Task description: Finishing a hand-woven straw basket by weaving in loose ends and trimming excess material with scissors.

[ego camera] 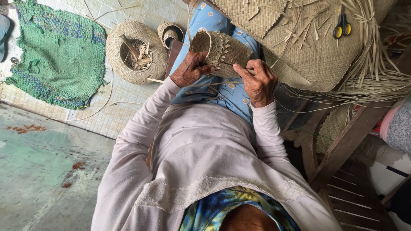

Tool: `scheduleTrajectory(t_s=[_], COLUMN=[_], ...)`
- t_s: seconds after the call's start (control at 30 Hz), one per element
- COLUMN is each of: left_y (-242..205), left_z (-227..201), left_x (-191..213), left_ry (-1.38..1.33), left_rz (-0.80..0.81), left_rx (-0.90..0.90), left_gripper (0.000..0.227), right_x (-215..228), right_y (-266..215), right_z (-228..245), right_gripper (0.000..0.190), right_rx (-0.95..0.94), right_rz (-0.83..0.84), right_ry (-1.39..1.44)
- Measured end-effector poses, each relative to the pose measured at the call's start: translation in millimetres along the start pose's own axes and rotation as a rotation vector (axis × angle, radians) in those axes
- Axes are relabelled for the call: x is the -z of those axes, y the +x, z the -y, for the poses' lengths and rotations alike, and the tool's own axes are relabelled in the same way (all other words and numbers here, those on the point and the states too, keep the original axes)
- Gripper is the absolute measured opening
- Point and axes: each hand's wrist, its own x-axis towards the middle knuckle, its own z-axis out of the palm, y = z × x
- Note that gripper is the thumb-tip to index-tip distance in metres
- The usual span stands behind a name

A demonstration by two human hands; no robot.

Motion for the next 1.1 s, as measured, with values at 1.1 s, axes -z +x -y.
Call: scheduleTrajectory(t_s=[1.1], left_y=[-23.9], left_z=[32.4], left_x=[-40.9], left_ry=[0.736], left_rz=[-0.595], left_rx=[-0.161], left_gripper=[0.041], right_x=[-36.9], right_y=[-15.0], right_z=[-18.2], right_gripper=[0.014], right_rx=[-0.333], right_rz=[0.09], right_ry=[0.732])
